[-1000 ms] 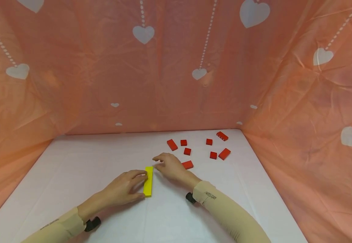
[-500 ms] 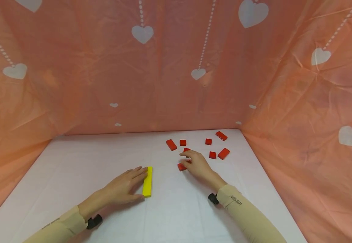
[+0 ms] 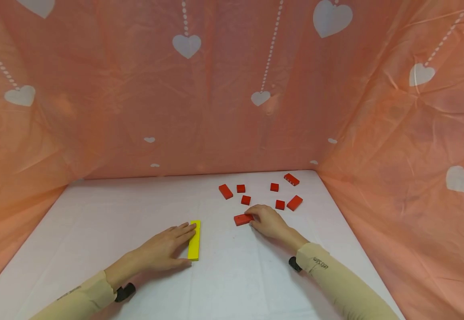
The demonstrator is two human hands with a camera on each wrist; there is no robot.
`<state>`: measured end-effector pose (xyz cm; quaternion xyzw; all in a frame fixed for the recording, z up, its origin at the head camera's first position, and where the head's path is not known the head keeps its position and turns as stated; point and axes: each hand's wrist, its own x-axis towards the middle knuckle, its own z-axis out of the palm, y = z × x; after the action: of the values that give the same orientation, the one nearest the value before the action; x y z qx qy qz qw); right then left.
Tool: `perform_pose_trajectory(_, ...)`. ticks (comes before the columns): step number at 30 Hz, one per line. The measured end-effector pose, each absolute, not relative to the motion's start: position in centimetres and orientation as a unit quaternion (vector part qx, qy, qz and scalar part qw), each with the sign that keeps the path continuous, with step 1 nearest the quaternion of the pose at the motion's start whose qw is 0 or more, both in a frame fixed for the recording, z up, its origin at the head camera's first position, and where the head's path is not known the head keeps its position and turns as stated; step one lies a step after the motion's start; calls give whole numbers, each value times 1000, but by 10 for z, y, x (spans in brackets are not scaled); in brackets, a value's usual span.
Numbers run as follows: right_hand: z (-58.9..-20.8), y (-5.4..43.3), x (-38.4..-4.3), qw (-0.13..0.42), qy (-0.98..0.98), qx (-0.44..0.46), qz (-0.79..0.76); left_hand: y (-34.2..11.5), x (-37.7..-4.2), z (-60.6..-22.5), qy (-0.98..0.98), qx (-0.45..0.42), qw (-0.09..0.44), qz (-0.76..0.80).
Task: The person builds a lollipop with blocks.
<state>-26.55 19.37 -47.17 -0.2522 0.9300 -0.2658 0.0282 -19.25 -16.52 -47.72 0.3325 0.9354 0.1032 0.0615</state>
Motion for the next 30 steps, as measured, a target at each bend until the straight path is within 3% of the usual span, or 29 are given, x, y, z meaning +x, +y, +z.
perform_pose_trajectory(19, -473, 185, -263, 8, 932, -250, -260, -164, -191, -473, 930, 350, 47, 101)
perform_pose_trajectory(30, -467, 150, -270, -24, 912, -257, -319, -163, -191, -472, 931, 351, 44, 85)
